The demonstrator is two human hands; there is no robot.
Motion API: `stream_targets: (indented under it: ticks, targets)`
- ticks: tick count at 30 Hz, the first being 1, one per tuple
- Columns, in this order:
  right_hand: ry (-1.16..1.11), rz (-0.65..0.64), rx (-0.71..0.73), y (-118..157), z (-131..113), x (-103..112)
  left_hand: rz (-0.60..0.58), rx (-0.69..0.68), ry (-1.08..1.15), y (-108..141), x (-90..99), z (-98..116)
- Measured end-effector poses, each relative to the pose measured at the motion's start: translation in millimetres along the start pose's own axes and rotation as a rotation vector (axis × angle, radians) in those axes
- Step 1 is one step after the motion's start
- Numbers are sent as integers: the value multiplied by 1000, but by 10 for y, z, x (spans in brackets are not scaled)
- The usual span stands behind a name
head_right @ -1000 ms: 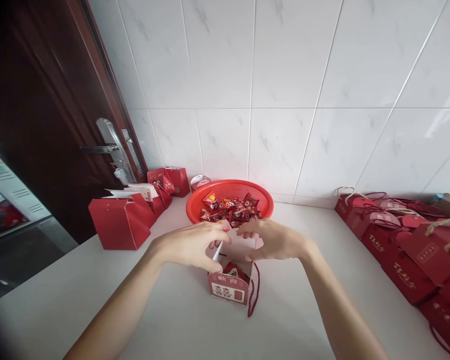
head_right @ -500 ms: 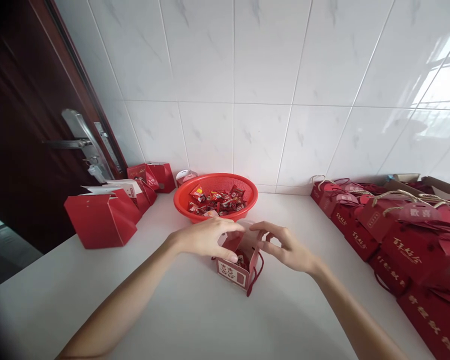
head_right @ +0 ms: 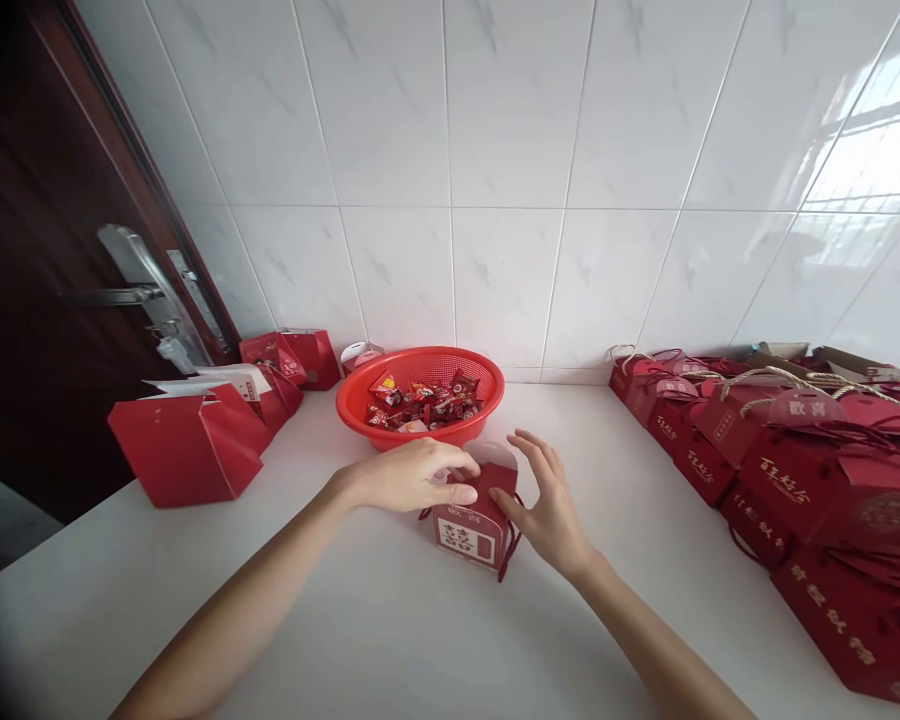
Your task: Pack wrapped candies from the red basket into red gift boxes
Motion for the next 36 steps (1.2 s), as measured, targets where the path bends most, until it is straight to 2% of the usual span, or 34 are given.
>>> stream_targets:
  ticks: [8,18,36]
  targets:
    - [-118,-98,-116,34,60,-80,-48,1,-11,1,21,-3]
    - [-219,-161,-155,26,36,-120,-52,-43,-30,-31,-7,-10]
    - [-254,-179,-204,28,16,-128,-15,-76,-56,-41,-22,-8]
Point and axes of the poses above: each hand's wrist, its own y-axis away from the middle knuckle, its own x-axis out of the back of the hand, z = x × y, the point moved 4 cm from there along -y, towards the middle knuckle, and after that the axes turned 5 degrees about z, right-handed, at the moved point
